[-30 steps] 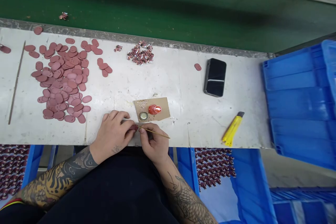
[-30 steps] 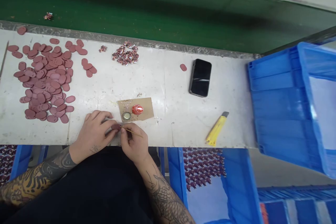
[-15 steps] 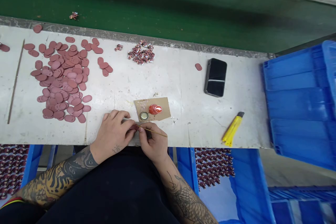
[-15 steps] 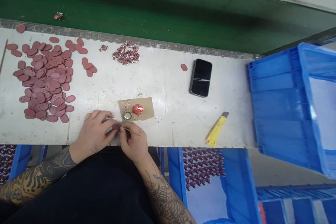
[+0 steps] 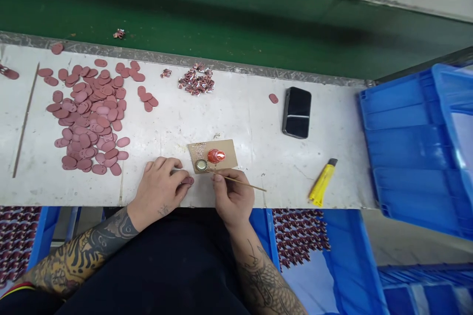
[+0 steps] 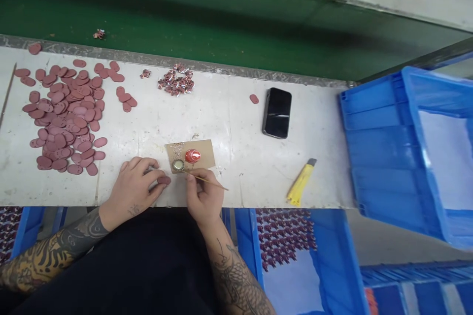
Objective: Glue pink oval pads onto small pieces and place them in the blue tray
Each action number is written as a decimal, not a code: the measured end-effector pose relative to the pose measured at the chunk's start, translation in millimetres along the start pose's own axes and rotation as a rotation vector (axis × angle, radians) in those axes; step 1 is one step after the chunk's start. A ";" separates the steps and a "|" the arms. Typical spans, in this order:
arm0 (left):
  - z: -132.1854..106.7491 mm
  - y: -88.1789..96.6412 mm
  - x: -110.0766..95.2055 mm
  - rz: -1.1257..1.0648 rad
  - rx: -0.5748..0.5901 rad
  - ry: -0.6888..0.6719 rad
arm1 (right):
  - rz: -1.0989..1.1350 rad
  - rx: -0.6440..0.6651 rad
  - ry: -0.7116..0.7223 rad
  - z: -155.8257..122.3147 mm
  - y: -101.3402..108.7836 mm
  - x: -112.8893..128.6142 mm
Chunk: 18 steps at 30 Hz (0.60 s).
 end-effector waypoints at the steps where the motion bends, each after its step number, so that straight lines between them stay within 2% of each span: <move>1: -0.1 0.0 0.2 -0.001 0.001 0.000 | -0.011 -0.003 -0.002 2.4 -0.6 -1.9; 11: -0.3 2.1 -2.2 0.020 0.022 -0.002 | -0.143 0.049 0.094 10.6 -10.4 3.5; 18: 0.2 1.6 -2.2 0.013 0.002 -0.015 | -0.172 0.065 0.081 11.8 -11.4 0.7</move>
Point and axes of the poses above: each hand's wrist, its own z-axis towards the middle knuckle, its own y-axis out of the back of the hand, x = y × z, the point moved 3 cm from there along z, towards the middle knuckle, and after that the axes turned 10 degrees about -z, right-handed, at the moved point
